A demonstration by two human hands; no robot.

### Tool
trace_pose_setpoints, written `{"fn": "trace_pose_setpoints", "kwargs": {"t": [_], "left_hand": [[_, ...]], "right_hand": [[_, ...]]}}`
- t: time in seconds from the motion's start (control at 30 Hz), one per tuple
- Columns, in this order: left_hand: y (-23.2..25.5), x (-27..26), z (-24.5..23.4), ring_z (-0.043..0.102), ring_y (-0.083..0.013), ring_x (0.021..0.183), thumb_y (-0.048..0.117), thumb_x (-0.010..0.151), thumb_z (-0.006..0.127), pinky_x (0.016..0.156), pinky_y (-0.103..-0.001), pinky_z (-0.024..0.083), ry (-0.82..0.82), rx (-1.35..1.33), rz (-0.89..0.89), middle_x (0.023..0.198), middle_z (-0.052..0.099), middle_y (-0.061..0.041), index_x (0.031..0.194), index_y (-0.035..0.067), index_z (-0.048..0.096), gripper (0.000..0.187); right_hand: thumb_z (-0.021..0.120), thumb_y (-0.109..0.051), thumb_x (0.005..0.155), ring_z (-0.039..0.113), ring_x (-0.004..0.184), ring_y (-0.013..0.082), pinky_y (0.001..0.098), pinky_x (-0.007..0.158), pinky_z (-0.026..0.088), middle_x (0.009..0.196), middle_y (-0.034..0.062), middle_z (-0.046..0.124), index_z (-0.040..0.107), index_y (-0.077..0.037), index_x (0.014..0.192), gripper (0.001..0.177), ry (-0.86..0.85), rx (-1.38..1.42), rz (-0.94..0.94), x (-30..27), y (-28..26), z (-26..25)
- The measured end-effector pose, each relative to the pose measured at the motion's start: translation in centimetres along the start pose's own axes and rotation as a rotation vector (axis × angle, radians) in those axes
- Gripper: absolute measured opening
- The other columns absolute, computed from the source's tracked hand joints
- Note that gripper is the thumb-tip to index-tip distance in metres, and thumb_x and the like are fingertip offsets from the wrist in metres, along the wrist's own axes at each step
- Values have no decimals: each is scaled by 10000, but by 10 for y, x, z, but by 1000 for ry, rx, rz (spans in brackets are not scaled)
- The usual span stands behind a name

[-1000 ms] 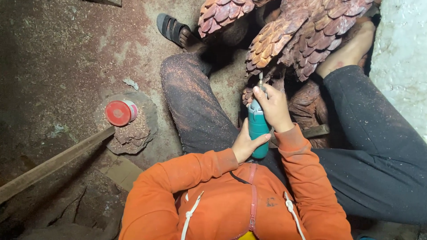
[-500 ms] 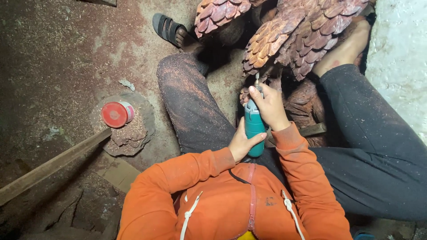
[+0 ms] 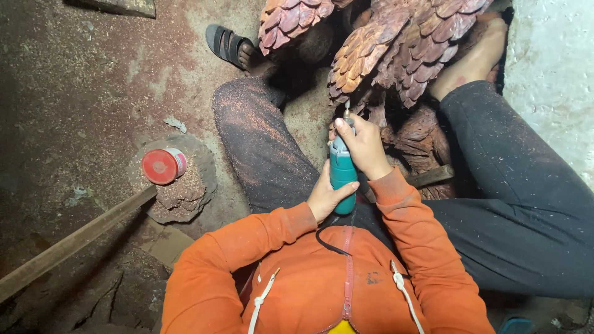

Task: Sanding and refining the intricate details of a wooden sculpture using a handheld rotary tool.

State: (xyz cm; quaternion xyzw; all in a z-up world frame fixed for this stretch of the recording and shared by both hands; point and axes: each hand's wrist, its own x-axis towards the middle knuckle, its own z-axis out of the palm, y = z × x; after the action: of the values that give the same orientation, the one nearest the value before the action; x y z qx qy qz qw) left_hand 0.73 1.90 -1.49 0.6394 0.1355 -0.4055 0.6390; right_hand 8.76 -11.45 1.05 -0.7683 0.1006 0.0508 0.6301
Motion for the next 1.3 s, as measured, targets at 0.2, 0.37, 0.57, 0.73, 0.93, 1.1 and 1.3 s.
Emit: {"fn": "trace_pose_setpoints", "kwargs": {"t": [0.2,0.37,0.57,0.73,0.93,1.1,1.3], "left_hand": [[4,2,-4,536,-391,1244,417,757,840,1021,-572,420,11,35,17,1258,561,-188,1397,191,430,792],[0,4,-9,569,-359,1192,386,763,843,997,-555,438,26,59,45,1206,591,-159,1343,188,469,718],[-2,3,-12,575,-329,1131,321,759,848,964,-551,445,38,61,107,1155,606,-150,1307,155,487,677],[-3,3,-15,566,-319,1127,300,772,843,958,-551,441,35,53,118,1150,604,-151,1314,147,487,666],[-8,5,-19,550,-294,1128,289,783,844,964,-540,439,5,46,128,1168,591,-132,1329,149,473,674],[-1,2,-25,537,-296,1144,274,791,846,986,-542,429,5,55,119,1185,569,-137,1379,140,435,730],[-5,6,-35,562,-293,1110,288,773,857,961,-520,445,13,109,104,1156,580,-125,1374,166,456,733]], "right_hand": [[564,-412,1074,642,695,166,336,744,527,656,60,682,715,-136,801,416,0,13,-1,-1,14,2],[560,-418,1072,677,699,221,359,742,534,664,77,695,717,-136,806,418,9,17,-7,-1,17,4],[559,-412,1075,674,696,231,368,745,534,662,88,690,712,-136,797,420,12,20,-2,-1,18,4],[577,-401,1067,680,720,222,368,750,535,682,90,701,705,-125,791,411,17,41,-4,0,15,4],[574,-403,1066,656,694,190,355,741,527,676,75,701,705,-132,781,415,23,79,12,0,16,6],[580,-378,1066,631,691,172,348,733,522,657,75,678,688,-116,778,404,22,108,17,0,15,7],[567,-371,1074,650,697,171,323,743,524,678,84,706,697,-107,790,409,45,155,0,1,18,16]]}}
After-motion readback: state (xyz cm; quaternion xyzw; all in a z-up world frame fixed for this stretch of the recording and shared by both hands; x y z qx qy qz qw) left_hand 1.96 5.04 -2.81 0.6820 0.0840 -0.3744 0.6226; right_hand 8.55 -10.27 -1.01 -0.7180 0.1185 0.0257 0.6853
